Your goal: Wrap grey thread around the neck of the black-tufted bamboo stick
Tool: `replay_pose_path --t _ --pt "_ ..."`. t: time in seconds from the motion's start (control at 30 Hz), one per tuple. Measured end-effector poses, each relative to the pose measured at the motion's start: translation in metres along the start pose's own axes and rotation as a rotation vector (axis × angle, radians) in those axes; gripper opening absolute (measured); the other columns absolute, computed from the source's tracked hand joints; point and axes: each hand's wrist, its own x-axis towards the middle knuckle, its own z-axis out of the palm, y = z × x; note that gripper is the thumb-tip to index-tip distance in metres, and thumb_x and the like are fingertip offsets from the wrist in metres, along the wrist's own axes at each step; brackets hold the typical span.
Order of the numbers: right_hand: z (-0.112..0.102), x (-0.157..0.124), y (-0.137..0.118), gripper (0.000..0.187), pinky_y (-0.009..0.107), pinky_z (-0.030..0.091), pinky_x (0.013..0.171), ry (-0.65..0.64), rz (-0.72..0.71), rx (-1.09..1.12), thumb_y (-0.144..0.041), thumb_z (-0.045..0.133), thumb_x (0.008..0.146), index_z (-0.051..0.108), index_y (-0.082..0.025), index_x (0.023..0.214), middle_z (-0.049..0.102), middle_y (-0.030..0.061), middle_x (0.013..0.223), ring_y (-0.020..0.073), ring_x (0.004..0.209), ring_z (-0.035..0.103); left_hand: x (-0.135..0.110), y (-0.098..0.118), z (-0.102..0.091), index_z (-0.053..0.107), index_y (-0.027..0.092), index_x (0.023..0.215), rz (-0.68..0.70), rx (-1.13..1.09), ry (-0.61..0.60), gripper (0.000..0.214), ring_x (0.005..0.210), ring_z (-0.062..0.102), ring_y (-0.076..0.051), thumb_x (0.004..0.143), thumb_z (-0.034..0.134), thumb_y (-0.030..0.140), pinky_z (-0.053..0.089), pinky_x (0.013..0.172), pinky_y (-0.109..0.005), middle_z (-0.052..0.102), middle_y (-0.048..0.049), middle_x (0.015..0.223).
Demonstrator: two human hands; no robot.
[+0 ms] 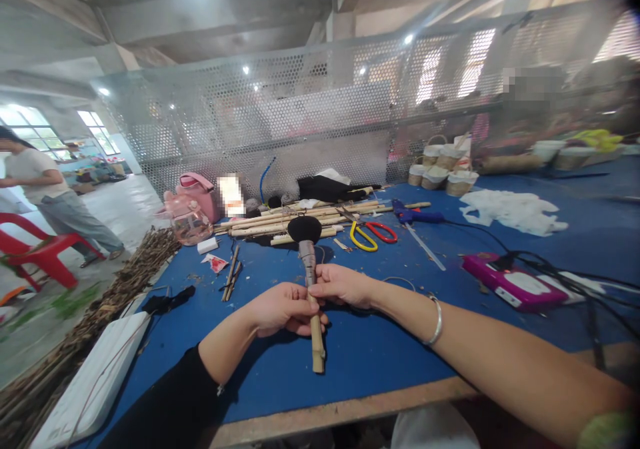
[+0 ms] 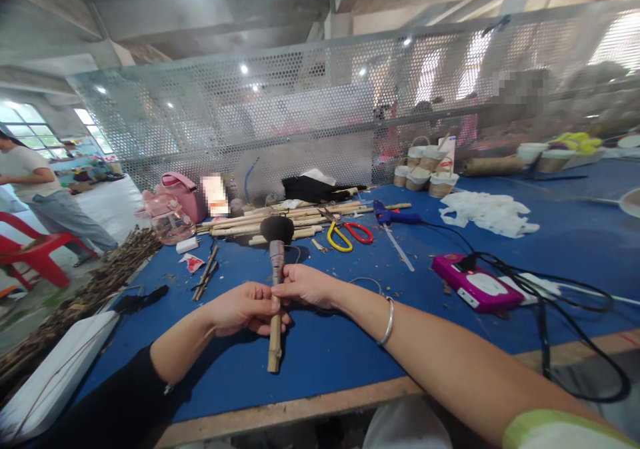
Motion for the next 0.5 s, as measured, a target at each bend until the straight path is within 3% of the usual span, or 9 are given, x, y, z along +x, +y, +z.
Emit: replay_pose_path --t 0.07,0.27,0.5 --pt "0.0022 -0.0001 -0.0013 0.036 0.016 0.014 0.033 0.022 -0.010 -0.005 -0.037 0.071 0.066 0.046 -0.014 0.075 0.045 -0.0089 0.047 0.0013 0.036 0.029 0.0001 0.0004 0.0013 0.056 0.012 0.083 0.012 0.048 0.019 0.037 0.072 0.063 -0.013 0.064 0.070 0.041 0.047 0.061 -0.022 0.065 -0.0081 0.084" --pt "0.0040 0.0000 -0.0023 0.040 0.016 0.015 0.032 0.063 0.011 -0.013 -0.040 0.072 0.064 0.044 -0.015 0.075 0.042 -0.0104 0.046 0.0009 0.034 0.027 0.0064 -0.0042 0.0027 0.048 0.014 0.069 0.098 0.265 0.316 0.044 0.051 0.054 -0.009 0.058 0.072 0.049 0.043 0.048 -0.020 0.057 0.0005 0.059" --pt "-0.0002 -0.0016 0.0004 0.035 0.017 0.013 0.032 0.013 -0.002 -0.037 -0.041 0.068 0.069 0.047 -0.015 0.080 0.039 -0.0095 0.048 0.0022 0.037 0.024 0.0033 0.0008 0.0008 0.055 0.011 0.072 0.068 0.113 0.124 0.038 0.054 0.054 -0.006 0.060 0.071 0.043 0.044 0.055 -0.020 0.062 -0.0036 0.070"
